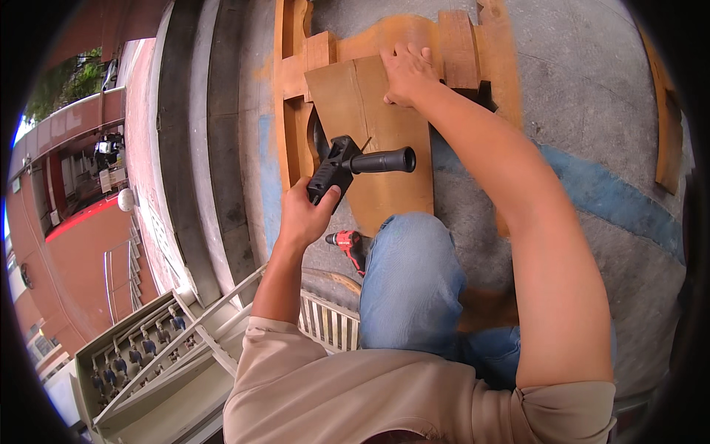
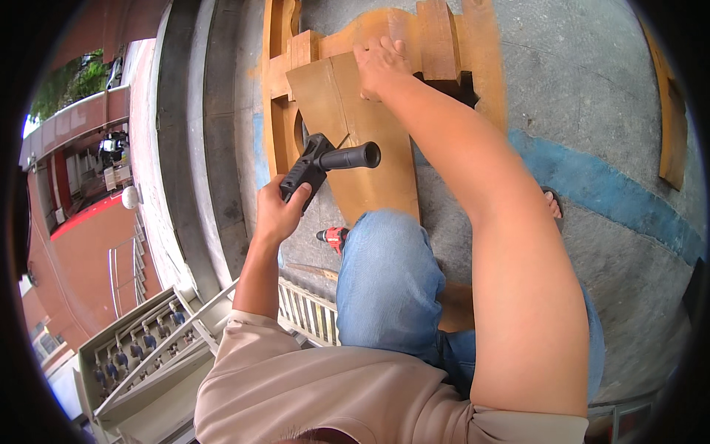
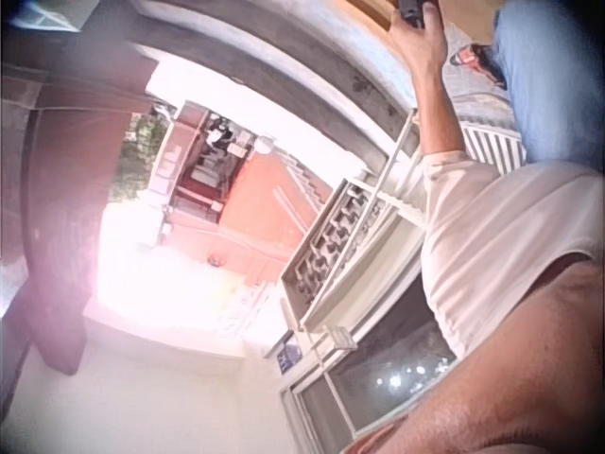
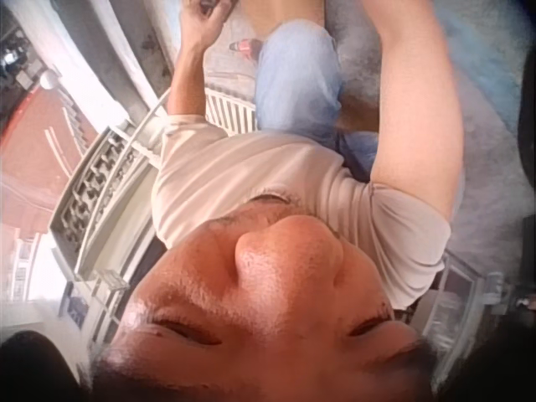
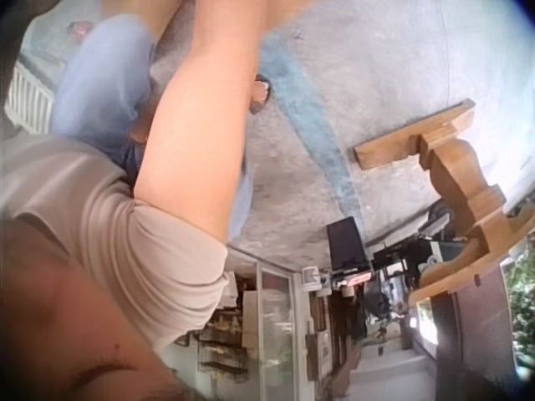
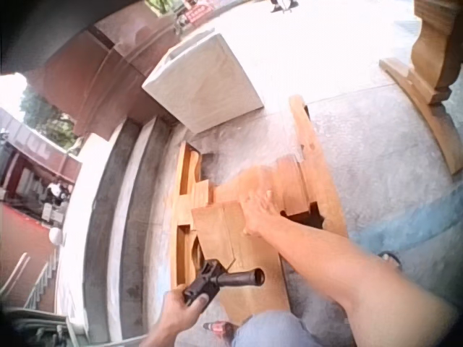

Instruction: The person saws through a piece of wood by hand and then uses a power drill with a saw attachment to continue cutting the wood.

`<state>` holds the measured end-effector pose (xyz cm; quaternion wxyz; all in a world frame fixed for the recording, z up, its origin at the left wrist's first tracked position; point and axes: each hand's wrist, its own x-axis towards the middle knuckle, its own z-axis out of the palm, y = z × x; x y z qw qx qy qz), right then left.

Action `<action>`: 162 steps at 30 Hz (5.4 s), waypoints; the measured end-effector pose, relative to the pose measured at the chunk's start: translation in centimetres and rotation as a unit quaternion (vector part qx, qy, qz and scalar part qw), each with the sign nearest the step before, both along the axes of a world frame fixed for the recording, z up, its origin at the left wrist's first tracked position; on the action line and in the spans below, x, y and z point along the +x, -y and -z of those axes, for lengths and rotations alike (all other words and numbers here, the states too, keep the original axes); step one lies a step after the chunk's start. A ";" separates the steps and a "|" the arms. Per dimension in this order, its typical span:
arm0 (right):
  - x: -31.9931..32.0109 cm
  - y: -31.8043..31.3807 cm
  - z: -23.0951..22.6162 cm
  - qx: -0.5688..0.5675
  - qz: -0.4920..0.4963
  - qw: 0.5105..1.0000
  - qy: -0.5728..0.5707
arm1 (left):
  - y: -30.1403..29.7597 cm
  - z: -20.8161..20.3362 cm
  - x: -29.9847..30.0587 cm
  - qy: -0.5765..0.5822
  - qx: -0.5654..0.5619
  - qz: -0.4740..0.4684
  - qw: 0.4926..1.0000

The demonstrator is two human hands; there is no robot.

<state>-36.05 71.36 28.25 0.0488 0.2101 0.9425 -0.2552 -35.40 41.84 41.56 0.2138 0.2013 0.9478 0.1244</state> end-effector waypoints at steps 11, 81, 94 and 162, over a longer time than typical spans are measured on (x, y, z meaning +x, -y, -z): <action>-0.1 0.0 1.2 -0.002 -0.015 0.999 -0.041 | 13.5 3.9 -0.3 0.314 0.421 -0.334 0.783; 6.7 12.9 -11.7 -0.841 -0.075 0.494 -0.208 | -1.2 -0.7 8.1 0.257 0.711 -0.249 0.606; 7.3 12.5 -12.9 -0.852 -0.069 0.463 -0.235 | -1.5 1.1 8.3 -0.127 0.664 -0.143 0.723; 7.6 13.2 -14.0 -0.382 0.071 0.787 -0.479 | -1.5 -12.2 2.1 -0.262 0.559 0.022 0.786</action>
